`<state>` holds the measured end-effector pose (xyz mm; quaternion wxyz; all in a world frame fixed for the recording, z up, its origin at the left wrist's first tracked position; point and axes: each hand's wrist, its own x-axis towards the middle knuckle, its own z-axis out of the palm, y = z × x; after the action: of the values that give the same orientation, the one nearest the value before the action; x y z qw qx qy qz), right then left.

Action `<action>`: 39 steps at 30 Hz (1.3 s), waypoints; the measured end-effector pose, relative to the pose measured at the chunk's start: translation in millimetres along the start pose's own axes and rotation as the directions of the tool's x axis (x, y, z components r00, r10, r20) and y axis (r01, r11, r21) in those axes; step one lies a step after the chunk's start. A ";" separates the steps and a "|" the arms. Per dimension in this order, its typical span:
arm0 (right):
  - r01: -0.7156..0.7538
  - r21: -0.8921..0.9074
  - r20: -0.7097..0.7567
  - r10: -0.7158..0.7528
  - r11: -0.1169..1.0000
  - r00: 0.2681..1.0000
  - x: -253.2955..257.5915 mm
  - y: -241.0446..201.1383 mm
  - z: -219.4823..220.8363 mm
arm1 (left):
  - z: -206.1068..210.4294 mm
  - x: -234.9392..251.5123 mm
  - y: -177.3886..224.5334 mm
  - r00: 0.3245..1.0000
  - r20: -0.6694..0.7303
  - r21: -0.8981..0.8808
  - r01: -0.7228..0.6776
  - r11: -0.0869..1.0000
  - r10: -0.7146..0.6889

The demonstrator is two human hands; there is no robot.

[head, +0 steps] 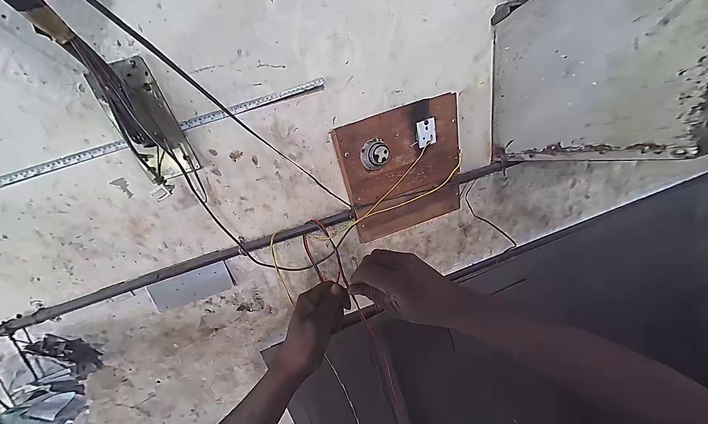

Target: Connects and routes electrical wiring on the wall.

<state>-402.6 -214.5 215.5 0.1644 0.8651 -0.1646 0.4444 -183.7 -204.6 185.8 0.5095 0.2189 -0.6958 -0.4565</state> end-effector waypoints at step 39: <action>-0.218 0.961 0.014 0.761 0.168 0.649 -46.6 40.3 -6.6 | -81.4 13.6 -72.7 0.687 -0.666 0.727 0.509 0.461 0.291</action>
<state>-450.4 -241.2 186.4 -0.4657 0.5503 -0.1272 0.6812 -126.6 -284.1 135.5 0.5132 0.6559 -0.5504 0.0589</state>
